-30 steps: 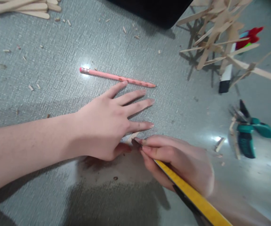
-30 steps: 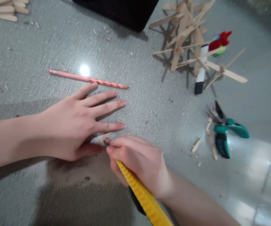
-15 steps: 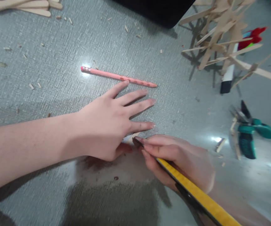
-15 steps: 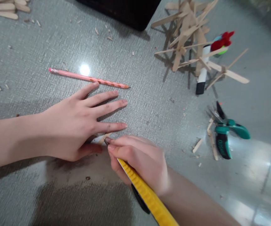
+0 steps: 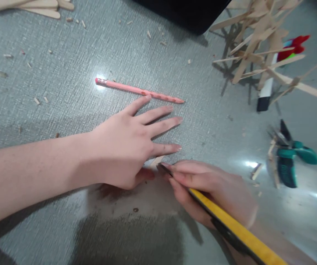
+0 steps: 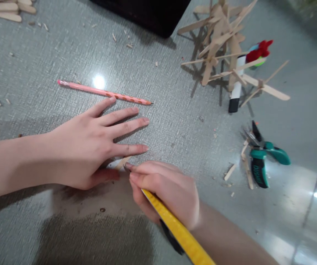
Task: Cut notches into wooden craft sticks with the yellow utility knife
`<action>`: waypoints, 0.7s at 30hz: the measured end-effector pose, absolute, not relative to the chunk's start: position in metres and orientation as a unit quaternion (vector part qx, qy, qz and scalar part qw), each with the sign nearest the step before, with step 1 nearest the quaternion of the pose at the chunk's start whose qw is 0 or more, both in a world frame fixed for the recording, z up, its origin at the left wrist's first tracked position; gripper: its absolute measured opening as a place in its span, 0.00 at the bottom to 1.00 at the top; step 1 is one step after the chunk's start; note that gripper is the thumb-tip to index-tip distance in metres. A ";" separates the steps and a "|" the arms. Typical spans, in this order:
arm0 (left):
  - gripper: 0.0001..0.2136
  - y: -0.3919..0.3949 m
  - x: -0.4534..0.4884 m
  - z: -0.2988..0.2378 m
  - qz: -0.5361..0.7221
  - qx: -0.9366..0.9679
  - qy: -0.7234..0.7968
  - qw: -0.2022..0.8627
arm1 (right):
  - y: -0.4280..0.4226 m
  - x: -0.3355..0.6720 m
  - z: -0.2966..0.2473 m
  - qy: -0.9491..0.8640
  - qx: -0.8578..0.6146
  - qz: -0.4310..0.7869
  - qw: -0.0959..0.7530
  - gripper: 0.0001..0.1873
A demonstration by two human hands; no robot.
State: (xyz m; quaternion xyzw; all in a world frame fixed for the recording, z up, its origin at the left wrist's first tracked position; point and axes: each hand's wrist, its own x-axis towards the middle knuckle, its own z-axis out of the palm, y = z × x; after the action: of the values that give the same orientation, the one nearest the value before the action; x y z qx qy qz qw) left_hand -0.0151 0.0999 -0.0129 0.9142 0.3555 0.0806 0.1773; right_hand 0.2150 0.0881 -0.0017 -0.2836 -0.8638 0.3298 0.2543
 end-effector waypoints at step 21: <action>0.31 0.100 -0.014 -0.015 0.087 0.914 0.356 0.172 | 0.091 0.210 0.014 -0.877 -0.290 0.330 0.194 0.12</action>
State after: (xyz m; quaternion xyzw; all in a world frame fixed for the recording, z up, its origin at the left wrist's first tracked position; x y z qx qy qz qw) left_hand -0.0141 0.0998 -0.0147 0.9143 0.3562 0.0874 0.1719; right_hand 0.2102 0.0908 0.0144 -0.2904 -0.8769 0.3304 0.1937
